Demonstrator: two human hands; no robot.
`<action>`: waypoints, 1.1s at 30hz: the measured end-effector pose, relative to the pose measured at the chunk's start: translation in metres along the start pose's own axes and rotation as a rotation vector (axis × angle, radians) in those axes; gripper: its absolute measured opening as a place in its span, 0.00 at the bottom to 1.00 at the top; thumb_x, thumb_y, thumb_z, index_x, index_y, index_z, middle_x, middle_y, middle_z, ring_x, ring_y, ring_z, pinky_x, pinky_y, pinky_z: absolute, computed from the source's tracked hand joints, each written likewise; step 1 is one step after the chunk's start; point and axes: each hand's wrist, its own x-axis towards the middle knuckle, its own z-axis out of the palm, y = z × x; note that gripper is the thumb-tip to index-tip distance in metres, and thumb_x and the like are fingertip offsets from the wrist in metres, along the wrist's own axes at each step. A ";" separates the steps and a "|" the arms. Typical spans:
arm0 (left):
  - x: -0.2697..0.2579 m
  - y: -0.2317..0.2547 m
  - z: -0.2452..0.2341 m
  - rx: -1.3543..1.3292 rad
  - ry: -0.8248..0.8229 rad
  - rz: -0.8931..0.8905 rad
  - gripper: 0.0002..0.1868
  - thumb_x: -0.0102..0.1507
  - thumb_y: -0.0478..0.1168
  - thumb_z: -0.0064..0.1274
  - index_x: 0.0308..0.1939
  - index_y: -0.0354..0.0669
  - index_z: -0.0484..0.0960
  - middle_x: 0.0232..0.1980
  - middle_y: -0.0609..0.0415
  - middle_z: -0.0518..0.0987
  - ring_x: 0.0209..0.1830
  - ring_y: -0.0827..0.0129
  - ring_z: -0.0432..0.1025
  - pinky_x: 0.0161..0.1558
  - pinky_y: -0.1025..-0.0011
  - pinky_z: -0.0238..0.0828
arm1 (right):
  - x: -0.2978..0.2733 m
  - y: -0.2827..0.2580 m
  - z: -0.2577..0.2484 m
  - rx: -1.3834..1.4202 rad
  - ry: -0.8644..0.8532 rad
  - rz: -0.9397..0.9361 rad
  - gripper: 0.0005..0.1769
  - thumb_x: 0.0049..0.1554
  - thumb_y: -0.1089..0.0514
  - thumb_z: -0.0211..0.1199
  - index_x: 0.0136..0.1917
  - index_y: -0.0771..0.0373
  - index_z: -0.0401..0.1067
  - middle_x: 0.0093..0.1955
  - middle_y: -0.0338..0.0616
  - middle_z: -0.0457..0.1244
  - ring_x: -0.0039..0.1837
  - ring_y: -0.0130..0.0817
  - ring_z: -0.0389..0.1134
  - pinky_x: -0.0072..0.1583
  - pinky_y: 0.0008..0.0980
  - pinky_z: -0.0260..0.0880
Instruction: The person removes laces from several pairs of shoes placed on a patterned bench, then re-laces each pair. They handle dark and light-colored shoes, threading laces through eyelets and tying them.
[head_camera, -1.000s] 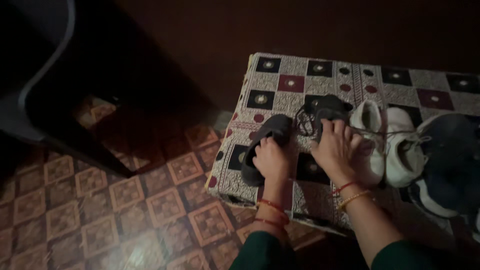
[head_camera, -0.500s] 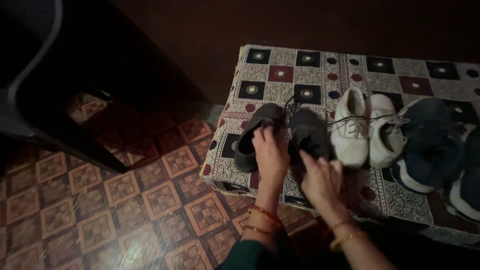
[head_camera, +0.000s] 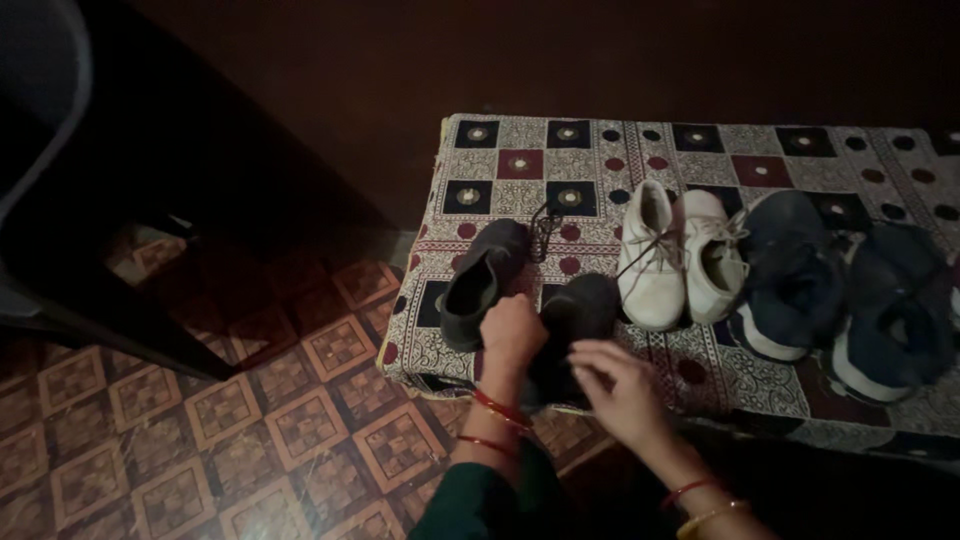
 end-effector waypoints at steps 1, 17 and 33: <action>0.000 -0.006 -0.001 0.022 -0.006 0.014 0.09 0.59 0.39 0.54 0.39 0.40 0.86 0.45 0.39 0.83 0.48 0.44 0.79 0.48 0.53 0.78 | 0.002 0.002 -0.004 -0.022 0.032 0.032 0.12 0.55 0.65 0.68 0.53 0.61 0.77 0.56 0.45 0.72 0.58 0.40 0.74 0.58 0.35 0.74; -0.001 -0.016 0.016 -0.275 0.544 0.364 0.12 0.50 0.31 0.50 0.36 0.41 0.85 0.41 0.45 0.82 0.43 0.43 0.74 0.46 0.53 0.74 | 0.060 0.040 0.025 -0.096 0.004 0.138 0.16 0.52 0.64 0.70 0.55 0.65 0.74 0.51 0.50 0.67 0.49 0.43 0.73 0.51 0.39 0.73; 0.033 -0.008 0.035 -0.296 0.118 0.326 0.10 0.59 0.41 0.56 0.44 0.48 0.79 0.49 0.50 0.80 0.59 0.49 0.67 0.57 0.42 0.60 | 0.068 0.020 0.035 -0.018 0.080 0.262 0.12 0.51 0.56 0.70 0.49 0.59 0.78 0.45 0.46 0.73 0.47 0.40 0.76 0.49 0.37 0.73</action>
